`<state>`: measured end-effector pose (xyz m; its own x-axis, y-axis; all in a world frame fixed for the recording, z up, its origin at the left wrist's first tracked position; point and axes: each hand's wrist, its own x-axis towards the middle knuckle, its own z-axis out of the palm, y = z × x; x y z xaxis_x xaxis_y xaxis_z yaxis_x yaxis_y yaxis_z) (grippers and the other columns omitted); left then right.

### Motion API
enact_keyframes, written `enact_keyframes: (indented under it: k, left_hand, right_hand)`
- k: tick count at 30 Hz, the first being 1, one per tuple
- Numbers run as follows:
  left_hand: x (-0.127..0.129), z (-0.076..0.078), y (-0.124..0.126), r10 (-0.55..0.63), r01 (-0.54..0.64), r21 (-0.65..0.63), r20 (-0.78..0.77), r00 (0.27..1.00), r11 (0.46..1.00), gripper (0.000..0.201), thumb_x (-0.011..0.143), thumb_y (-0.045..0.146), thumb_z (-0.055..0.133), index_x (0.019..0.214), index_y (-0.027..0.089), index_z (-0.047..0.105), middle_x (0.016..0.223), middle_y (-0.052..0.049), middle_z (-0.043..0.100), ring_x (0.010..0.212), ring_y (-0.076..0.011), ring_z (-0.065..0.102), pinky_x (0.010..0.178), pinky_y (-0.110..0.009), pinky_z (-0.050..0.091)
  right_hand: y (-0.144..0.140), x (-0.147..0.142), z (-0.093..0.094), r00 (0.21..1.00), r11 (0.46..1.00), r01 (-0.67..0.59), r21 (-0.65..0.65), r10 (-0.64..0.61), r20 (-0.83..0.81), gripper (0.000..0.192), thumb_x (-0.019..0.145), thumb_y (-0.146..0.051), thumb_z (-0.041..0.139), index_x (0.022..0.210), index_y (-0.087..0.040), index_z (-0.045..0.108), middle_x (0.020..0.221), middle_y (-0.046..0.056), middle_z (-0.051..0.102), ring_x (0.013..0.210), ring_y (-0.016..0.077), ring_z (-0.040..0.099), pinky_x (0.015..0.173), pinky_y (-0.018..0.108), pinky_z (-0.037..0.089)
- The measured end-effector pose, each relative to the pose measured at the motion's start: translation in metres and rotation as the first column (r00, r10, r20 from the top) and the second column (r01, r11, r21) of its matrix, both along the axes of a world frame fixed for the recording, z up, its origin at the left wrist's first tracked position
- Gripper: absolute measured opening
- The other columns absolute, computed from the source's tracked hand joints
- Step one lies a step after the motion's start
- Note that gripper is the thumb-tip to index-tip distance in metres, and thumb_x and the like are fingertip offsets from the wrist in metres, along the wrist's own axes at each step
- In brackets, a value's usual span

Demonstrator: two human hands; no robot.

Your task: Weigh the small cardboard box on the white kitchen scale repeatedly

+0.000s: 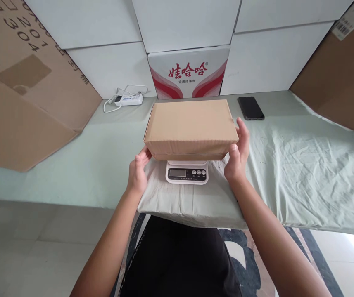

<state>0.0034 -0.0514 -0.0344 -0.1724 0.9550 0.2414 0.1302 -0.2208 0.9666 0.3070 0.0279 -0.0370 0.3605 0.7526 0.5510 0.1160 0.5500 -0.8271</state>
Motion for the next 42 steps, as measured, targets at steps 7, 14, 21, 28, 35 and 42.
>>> enact_keyframes:
  k: [7, 14, 21, 28, 35, 42]
  left_hand:
    - [0.0016, 0.0028, 0.0011, 0.054, -0.055, 0.009, 0.056, 0.997, 0.998, 0.094, 0.106, 0.091, 0.036, 0.165, 0.025, 0.067, 0.18, -0.014, 0.06, 0.171, -0.0367, 0.054, 0.144, -0.055, 0.046]
    - [0.0006, -0.0001, 0.003, 0.074, -0.077, 0.046, 0.076, 0.994, 0.996, 0.097, 0.105, 0.093, 0.037, 0.167, 0.024, 0.065, 0.18, -0.016, 0.058, 0.172, -0.0364, 0.054, 0.143, -0.053, 0.047]
    - [0.0002, -0.0004, 0.002, 0.066, -0.069, 0.039, 0.086, 0.994, 0.997, 0.094, 0.106, 0.09, 0.039, 0.168, 0.024, 0.064, 0.181, -0.015, 0.058, 0.172, -0.0357, 0.054, 0.143, -0.052, 0.047]
    - [0.0026, 0.0042, 0.0015, 0.044, -0.045, 0.024, 0.05, 0.998, 0.999, 0.095, 0.105, 0.092, 0.04, 0.166, 0.024, 0.066, 0.179, -0.015, 0.061, 0.171, -0.0369, 0.055, 0.143, -0.054, 0.047]
    - [0.0019, 0.002, 0.0015, 0.004, -0.005, 0.037, 0.038, 0.999, 0.999, 0.092, 0.107, 0.088, 0.042, 0.168, 0.024, 0.064, 0.179, -0.015, 0.061, 0.17, -0.0363, 0.056, 0.143, -0.053, 0.046]
    - [0.0042, 0.0051, 0.0021, -0.074, 0.075, 0.061, -0.008, 0.997, 0.995, 0.085, 0.11, 0.083, 0.042, 0.169, 0.026, 0.063, 0.177, -0.012, 0.064, 0.17, -0.036, 0.057, 0.144, -0.054, 0.045]
  right_hand:
    - [-0.0033, -0.0004, 0.0008, 0.999, 0.999, 0.017, 0.051, -0.015, -0.048, 0.075, 0.092, -0.08, 0.054, 0.153, -0.036, 0.063, 0.133, 0.005, 0.068, 0.119, 0.0287, 0.066, 0.113, 0.051, 0.049]
    - [-0.0039, -0.001, 0.0017, 0.999, 0.998, 0.013, 0.068, -0.011, -0.034, 0.071, 0.094, -0.077, 0.053, 0.15, -0.036, 0.065, 0.132, 0.006, 0.069, 0.12, 0.0284, 0.065, 0.112, 0.05, 0.049]
    - [-0.0023, 0.0, -0.0005, 1.0, 0.995, 0.001, 0.097, -0.003, 0.023, 0.077, 0.093, -0.08, 0.052, 0.153, -0.034, 0.064, 0.13, 0.008, 0.07, 0.121, 0.0311, 0.067, 0.112, 0.054, 0.05]
    - [-0.0031, 0.0026, -0.0043, 0.999, 0.993, -0.023, 0.116, 0.017, 0.051, 0.078, 0.095, -0.078, 0.055, 0.157, -0.031, 0.066, 0.131, 0.01, 0.069, 0.127, 0.033, 0.066, 0.118, 0.057, 0.049]
    - [-0.0059, 0.0013, -0.0005, 1.0, 0.999, -0.003, 0.054, 0.001, 0.031, 0.08, 0.088, -0.085, 0.063, 0.152, -0.037, 0.069, 0.135, 0.009, 0.071, 0.135, 0.0384, 0.067, 0.125, 0.067, 0.05]
    - [-0.0046, -0.0009, -0.0002, 0.999, 0.998, -0.007, 0.062, 0.004, 0.051, 0.084, 0.085, -0.089, 0.067, 0.151, -0.037, 0.071, 0.156, 0.006, 0.07, 0.156, 0.04, 0.063, 0.139, 0.073, 0.039]
